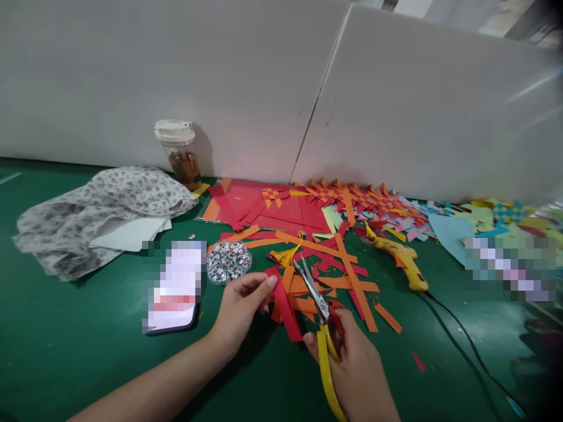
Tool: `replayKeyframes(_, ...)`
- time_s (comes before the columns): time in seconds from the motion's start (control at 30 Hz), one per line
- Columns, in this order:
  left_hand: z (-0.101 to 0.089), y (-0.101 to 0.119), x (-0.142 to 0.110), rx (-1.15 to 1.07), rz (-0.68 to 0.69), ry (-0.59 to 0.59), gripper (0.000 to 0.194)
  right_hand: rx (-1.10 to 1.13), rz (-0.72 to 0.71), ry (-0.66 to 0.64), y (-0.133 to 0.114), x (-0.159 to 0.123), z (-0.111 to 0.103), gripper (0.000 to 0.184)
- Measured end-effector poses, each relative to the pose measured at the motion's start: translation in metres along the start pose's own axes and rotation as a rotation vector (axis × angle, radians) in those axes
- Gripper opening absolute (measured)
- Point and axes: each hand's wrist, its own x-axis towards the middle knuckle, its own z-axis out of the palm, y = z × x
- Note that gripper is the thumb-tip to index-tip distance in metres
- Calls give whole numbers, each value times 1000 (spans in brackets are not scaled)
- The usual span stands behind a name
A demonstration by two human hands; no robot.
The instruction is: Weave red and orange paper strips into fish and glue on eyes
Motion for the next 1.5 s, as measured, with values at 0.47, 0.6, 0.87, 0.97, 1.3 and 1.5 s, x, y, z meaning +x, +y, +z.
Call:
replayKeyframes(0.47, -1, -1, 1, -30, -3, 31, 21, -6, 27, -67, 2, 2, -3, 31)
replayKeyframes(0.6, -1, -2, 1, -25, -3, 29, 20, -56, 25, -88, 5, 2, -3, 32)
replayKeyframes(0.87, 1, 0, -1, -20, 25, -59, 18, -187, -50, -64, -1, -2, 2, 25)
replayKeyframes(0.97, 1, 0, -2, -41, 24, -69, 16, -222, -66, -118, -3, -2, 3, 24)
replayKeyframes(1.3, 0, 1, -3, -94, 6, -104, 15, -266, -101, -167, -2, 1, 5, 24)
replayKeyframes(1.5, -1, -1, -2, -119, 4, -133, 15, -271, -167, -134, -3, -1, 6, 21)
